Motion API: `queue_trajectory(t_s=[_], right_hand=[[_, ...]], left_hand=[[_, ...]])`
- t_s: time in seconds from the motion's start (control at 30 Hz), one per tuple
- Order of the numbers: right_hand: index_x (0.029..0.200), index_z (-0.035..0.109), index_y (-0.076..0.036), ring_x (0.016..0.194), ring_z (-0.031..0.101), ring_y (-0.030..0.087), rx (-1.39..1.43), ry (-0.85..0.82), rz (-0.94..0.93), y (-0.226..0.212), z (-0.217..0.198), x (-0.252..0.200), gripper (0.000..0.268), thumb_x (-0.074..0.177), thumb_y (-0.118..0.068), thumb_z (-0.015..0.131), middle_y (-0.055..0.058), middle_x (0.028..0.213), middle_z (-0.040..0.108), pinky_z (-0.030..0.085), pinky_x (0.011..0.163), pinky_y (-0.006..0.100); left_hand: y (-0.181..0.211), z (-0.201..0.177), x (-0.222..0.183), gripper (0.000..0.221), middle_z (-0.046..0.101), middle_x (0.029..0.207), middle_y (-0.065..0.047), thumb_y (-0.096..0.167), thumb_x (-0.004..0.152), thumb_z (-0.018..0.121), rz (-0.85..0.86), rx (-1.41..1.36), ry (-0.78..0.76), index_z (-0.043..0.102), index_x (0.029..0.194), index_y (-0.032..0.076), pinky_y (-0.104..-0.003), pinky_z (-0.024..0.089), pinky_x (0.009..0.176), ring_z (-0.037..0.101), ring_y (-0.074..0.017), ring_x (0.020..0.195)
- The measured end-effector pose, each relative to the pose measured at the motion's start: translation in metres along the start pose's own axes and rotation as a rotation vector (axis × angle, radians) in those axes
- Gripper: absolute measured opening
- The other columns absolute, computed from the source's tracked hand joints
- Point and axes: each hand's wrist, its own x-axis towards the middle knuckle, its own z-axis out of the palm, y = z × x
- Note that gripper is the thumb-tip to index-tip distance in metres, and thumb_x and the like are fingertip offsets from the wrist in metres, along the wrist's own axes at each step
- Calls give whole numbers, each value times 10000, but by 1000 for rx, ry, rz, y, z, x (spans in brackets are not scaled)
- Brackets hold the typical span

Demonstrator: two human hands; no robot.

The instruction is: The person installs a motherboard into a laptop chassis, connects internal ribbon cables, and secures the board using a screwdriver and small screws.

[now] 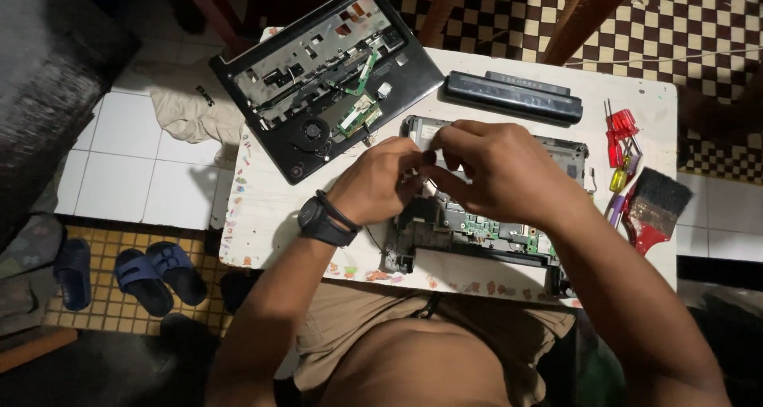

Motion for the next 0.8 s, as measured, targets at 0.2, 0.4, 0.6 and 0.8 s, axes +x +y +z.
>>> queue_trajectory(t_s=[0.2, 0.4, 0.6, 0.8], right_hand=[[706, 597, -161, 505, 617, 285, -349, 116, -78, 9, 5, -3, 331, 847, -370, 813, -4, 592, 595, 467, 472, 395], [861, 646, -144, 589, 680, 379, -80, -54, -55, -9, -6, 3, 192, 854, -291, 770, 32, 676, 655, 528, 528, 473], [837, 646, -182, 537, 677, 301, -465, 20, -56, -1, 1, -5, 216, 917, -349, 758, -20, 613, 630, 508, 467, 426], [957, 669, -132, 600, 700, 356, -204, -74, -40, -16, -9, 5, 107, 907, -218, 709, 36, 683, 663, 551, 523, 453]], left_hand=[[3, 2, 0, 421, 702, 849, -76, 403, 1040, 535, 11, -61, 57, 713, 780, 123, -364, 563, 743, 690, -311, 834], [25, -10, 6, 239, 674, 769, -100, 259, 954, 668, 19, -27, 11, 665, 784, 91, -385, 566, 673, 693, -321, 793], [27, -8, 6, 183, 702, 789, -113, 212, 983, 662, 30, -90, 79, 705, 873, 73, -381, 572, 681, 710, -323, 774], [10, 0, 0, 67, 730, 842, -114, 109, 910, 680, 18, -86, 78, 700, 973, 99, -401, 600, 683, 725, -353, 804]])
